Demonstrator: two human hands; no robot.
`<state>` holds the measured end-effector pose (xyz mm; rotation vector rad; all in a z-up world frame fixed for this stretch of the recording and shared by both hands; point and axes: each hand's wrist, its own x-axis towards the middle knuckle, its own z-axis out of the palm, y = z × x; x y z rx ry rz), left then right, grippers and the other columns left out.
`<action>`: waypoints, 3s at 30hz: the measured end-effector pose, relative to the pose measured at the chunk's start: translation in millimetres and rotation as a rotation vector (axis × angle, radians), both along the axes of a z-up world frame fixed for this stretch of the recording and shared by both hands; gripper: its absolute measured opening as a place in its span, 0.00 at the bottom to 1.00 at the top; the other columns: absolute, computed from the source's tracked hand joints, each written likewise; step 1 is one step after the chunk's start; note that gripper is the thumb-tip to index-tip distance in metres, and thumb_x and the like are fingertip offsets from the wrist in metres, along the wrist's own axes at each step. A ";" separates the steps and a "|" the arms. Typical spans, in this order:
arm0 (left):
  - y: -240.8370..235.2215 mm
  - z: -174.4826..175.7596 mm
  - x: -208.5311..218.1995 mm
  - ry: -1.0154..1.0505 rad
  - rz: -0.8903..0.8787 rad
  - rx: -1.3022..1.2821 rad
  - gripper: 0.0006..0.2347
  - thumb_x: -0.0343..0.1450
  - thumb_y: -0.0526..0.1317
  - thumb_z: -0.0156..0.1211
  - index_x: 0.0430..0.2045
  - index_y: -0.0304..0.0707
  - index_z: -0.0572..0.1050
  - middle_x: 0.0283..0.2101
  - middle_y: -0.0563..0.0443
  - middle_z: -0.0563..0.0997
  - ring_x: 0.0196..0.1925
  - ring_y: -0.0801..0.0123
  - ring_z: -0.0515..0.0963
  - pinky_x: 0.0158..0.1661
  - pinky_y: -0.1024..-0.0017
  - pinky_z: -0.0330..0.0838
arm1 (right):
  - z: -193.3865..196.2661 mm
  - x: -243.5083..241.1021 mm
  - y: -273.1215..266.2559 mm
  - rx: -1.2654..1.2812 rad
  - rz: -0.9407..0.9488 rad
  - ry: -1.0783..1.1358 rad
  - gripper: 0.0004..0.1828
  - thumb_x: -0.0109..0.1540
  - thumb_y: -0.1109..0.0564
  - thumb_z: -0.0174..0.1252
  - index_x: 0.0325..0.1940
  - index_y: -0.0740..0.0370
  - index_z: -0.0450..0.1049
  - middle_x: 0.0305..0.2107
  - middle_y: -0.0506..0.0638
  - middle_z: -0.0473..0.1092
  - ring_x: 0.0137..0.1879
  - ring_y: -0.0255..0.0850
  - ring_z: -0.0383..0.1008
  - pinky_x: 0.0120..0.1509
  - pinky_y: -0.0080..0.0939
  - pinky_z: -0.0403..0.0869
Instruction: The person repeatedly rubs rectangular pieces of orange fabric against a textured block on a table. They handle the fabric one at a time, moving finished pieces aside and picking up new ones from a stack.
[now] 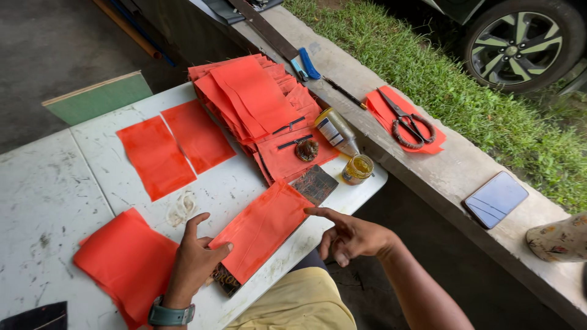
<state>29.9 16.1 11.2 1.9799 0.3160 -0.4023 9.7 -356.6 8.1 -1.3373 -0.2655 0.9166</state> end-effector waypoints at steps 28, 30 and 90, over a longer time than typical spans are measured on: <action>3.7 -30.4 -3.0 -0.200 -0.097 0.220 0.32 0.62 0.39 0.71 0.61 0.42 0.61 0.29 0.28 0.82 0.33 0.43 0.83 0.42 0.55 0.76 | 31.8 -11.5 94.2 -0.978 0.034 -0.393 0.56 0.51 0.59 0.63 0.79 0.35 0.46 0.23 0.50 0.77 0.25 0.37 0.77 0.35 0.42 0.78; 3.8 -30.8 -2.9 -0.329 -0.098 0.156 0.33 0.60 0.39 0.73 0.59 0.41 0.61 0.32 0.34 0.81 0.32 0.48 0.83 0.38 0.56 0.77 | 27.1 -4.4 73.2 -1.062 -0.056 -0.247 0.56 0.52 0.60 0.62 0.80 0.34 0.46 0.24 0.51 0.77 0.25 0.39 0.78 0.36 0.44 0.79; -15.5 -27.3 -0.5 -0.251 0.020 -0.099 0.28 0.62 0.37 0.69 0.57 0.38 0.65 0.22 0.49 0.82 0.24 0.72 0.78 0.29 0.69 0.75 | 48.7 -19.0 83.8 -0.586 0.252 -0.274 0.63 0.50 0.61 0.62 0.82 0.47 0.34 0.34 0.44 0.80 0.34 0.36 0.81 0.48 0.40 0.80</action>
